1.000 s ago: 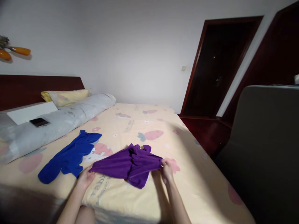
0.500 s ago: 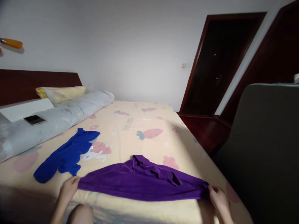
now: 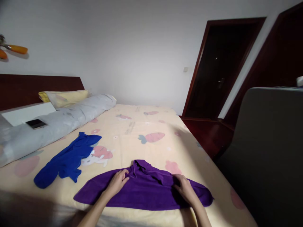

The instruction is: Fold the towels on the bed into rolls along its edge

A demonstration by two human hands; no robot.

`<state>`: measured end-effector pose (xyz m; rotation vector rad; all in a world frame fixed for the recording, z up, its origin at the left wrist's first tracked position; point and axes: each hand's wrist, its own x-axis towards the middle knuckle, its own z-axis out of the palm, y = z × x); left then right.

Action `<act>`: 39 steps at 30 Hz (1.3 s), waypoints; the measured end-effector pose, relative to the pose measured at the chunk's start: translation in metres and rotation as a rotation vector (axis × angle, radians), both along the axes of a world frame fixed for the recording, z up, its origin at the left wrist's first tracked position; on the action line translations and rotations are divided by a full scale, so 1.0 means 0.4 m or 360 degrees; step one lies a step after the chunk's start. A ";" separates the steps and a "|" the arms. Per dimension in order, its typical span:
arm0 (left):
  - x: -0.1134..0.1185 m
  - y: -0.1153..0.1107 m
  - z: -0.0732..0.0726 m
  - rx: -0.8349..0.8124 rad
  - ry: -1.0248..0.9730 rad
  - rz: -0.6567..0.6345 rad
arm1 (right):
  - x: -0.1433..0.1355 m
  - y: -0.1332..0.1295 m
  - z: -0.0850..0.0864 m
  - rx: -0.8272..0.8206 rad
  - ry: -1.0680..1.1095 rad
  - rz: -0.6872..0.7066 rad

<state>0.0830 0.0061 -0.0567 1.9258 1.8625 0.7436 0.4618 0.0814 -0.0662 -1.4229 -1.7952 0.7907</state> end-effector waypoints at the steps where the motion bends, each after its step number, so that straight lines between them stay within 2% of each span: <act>1: -0.018 0.007 0.010 -0.0036 -0.0020 -0.0066 | 0.019 0.008 0.012 -0.0038 0.0083 0.0005; 4: -0.062 0.017 0.045 -0.0061 -0.0065 -0.0131 | 0.066 0.035 0.055 -0.0118 0.0126 0.0038; 7: -0.066 0.013 0.059 0.0011 -0.0054 -0.0210 | 0.093 0.070 0.085 -0.0175 0.0125 0.0152; 10: -0.037 0.001 0.035 0.0082 0.0067 -0.0361 | 0.108 0.108 0.089 -0.0172 0.0064 0.0039; 13: -0.010 -0.005 0.003 0.0129 0.0176 -0.0313 | 0.118 0.141 0.080 -0.0196 0.0024 -0.0202; 15: -0.010 0.002 -0.005 0.0138 0.0178 -0.0325 | 0.126 0.159 0.078 -0.0241 0.0056 -0.0255; 17: -0.032 0.018 0.002 0.0141 0.0105 -0.0351 | 0.140 0.172 0.082 -0.0282 0.0108 -0.0270; 19: -0.075 0.045 0.022 0.0151 -0.0024 -0.0244 | 0.157 0.183 0.090 -0.0318 0.0176 -0.0285; 21: -0.133 0.079 0.051 0.0202 -0.0097 0.0007 | 0.177 0.193 0.101 -0.0335 0.0234 -0.0287; 24: -0.226 0.135 0.098 0.0313 -0.0031 0.0341 | 0.201 0.212 0.117 -0.0323 0.0262 -0.0301; 28: -0.309 0.196 0.145 0.0254 0.0099 0.0537 | 0.220 0.252 0.139 -0.0249 0.0227 -0.0541; 31: -0.336 0.224 0.166 0.0161 0.0205 0.0578 | 0.229 0.273 0.157 -0.0065 -0.0084 -0.0759; 35: -0.355 0.237 0.180 0.0018 0.0356 0.0591 | 0.228 0.263 0.175 0.0202 -0.0852 -0.0788; 39: -0.362 0.237 0.188 -0.0006 0.0479 0.0722 | 0.199 0.231 0.184 0.0367 -0.1509 -0.0766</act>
